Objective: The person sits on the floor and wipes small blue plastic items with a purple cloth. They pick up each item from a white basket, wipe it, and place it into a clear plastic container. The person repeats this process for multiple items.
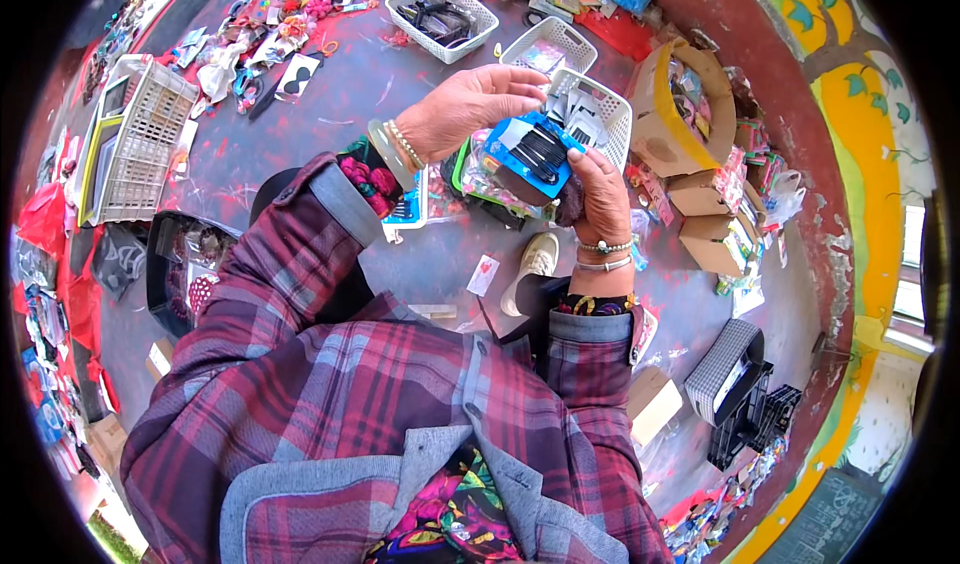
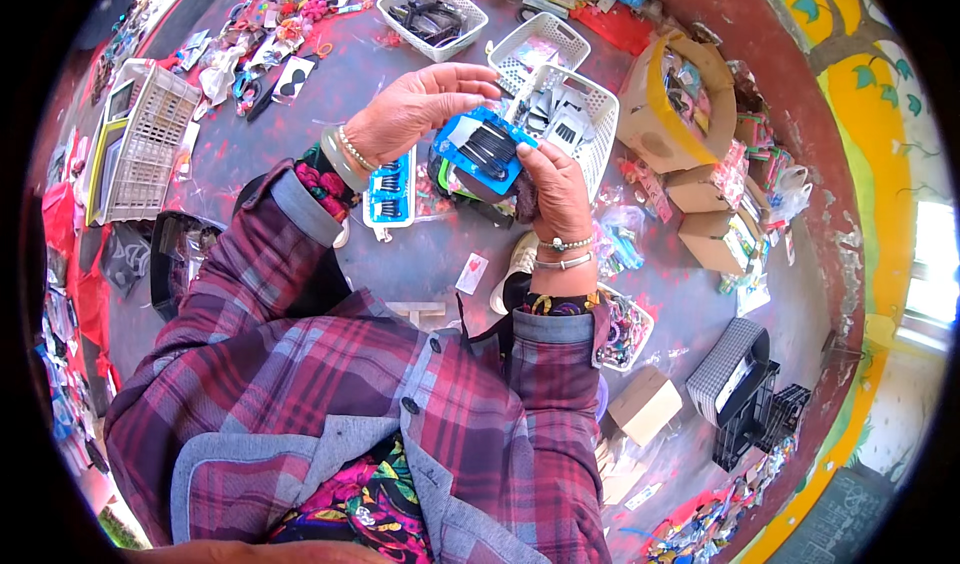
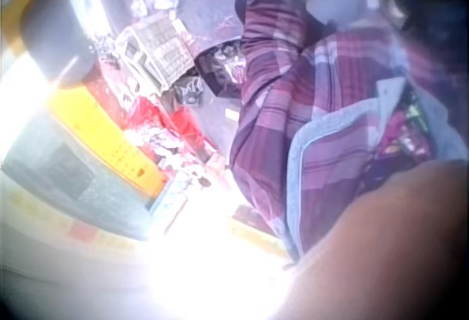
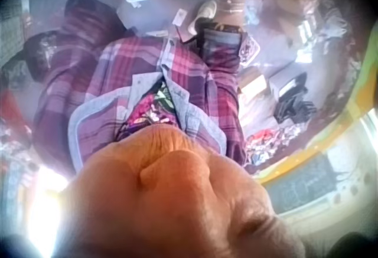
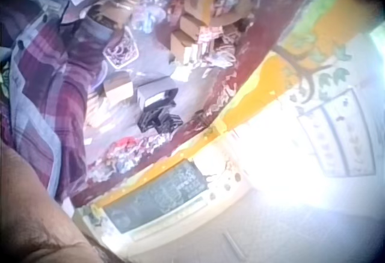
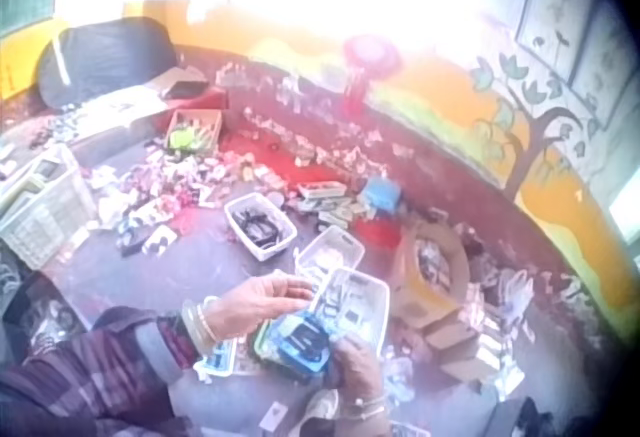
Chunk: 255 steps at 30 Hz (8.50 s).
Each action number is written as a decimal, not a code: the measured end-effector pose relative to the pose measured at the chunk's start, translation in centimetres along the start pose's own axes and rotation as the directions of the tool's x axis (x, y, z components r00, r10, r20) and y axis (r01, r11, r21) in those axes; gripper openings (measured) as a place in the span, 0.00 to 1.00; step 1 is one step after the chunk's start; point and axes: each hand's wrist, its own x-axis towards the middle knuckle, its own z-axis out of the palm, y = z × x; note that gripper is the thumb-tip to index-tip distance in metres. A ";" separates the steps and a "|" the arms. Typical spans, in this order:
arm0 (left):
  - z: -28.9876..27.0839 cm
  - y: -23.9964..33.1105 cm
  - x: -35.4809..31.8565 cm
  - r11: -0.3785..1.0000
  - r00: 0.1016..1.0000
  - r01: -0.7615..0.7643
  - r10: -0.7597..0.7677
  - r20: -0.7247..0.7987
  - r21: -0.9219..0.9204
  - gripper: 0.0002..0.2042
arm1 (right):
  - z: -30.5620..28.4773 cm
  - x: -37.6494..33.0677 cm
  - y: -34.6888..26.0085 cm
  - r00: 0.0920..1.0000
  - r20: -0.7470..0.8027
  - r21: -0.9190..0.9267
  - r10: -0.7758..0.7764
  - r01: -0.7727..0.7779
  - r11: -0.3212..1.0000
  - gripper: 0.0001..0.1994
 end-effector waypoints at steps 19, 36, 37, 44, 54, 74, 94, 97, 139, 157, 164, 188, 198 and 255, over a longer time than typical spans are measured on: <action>1.6 -1.5 0.2 0.984 0.993 -0.113 0.116 -0.009 0.140 0.08 | -0.1 0.2 0.3 0.999 0.047 0.094 -0.007 0.003 0.996 0.12; 1.0 -1.3 0.2 0.955 0.993 -0.114 0.107 0.040 0.274 0.12 | 0.3 0.1 0.5 0.998 0.035 0.103 -0.052 0.048 0.993 0.11; 0.9 -1.3 0.2 0.979 0.997 -0.075 0.070 0.030 0.191 0.13 | 0.4 0.0 0.3 0.997 0.044 0.091 -0.057 0.053 0.994 0.11; 0.6 -0.9 -0.1 0.964 0.979 0.205 -0.202 0.034 -0.172 0.12 | 0.2 0.3 0.5 0.994 0.075 -0.044 -0.077 0.080 0.996 0.11; 0.2 -0.5 -0.2 0.962 0.975 0.218 -0.221 -0.002 -0.166 0.09 | 1.8 -0.6 -0.2 0.876 -0.003 -0.436 -0.482 0.433 0.789 0.13; -0.2 -0.9 -0.1 0.967 0.967 0.251 -0.253 0.035 0.044 0.09 | 0.7 -0.6 -0.2 0.903 0.119 -0.661 -0.413 0.382 0.646 0.04; 0.4 -0.4 -0.4 0.917 0.966 0.222 -0.252 0.050 0.332 0.08 | 0.1 -0.8 -0.8 0.976 0.102 -0.545 -0.191 0.215 0.811 0.04; -0.1 -1.2 -0.1 0.913 0.960 0.252 -0.278 0.036 0.320 0.08 | 0.7 -0.7 -0.2 0.863 0.206 -0.748 -0.461 0.442 0.494 0.04; -0.5 -1.0 -0.2 0.954 0.978 0.185 -0.203 0.054 0.236 0.07 | 0.4 0.0 0.9 0.996 -0.083 -0.152 -0.044 0.031 0.988 0.08; -0.5 -2.8 0.3 0.956 0.956 0.293 -0.293 -0.003 0.026 0.10 | 0.4 -0.1 0.7 0.969 -0.129 -0.290 -0.212 0.167 0.942 0.07; 0.1 -2.7 0.2 0.972 0.980 0.186 -0.193 0.038 0.141 0.10 | 0.5 -0.2 0.8 0.970 -0.158 -0.247 -0.186 0.143 0.958 0.09; 0.3 -2.8 0.2 0.952 0.967 0.238 -0.251 0.050 0.193 0.08 | 0.7 0.2 1.0 0.935 -0.121 -0.298 -0.333 0.285 0.911 0.04; 0.4 -4.5 0.1 0.973 0.971 0.223 -0.227 0.076 0.052 0.09 | 0.0 0.9 1.0 0.929 -0.266 -0.160 -0.256 0.219 0.962 0.09; -0.1 -0.6 -1.7 0.877 1.000 0.021 -0.024 0.001 -0.480 0.19 | -4.2 4.8 5.2 0.770 -0.157 -0.771 -0.619 0.296 0.564 0.16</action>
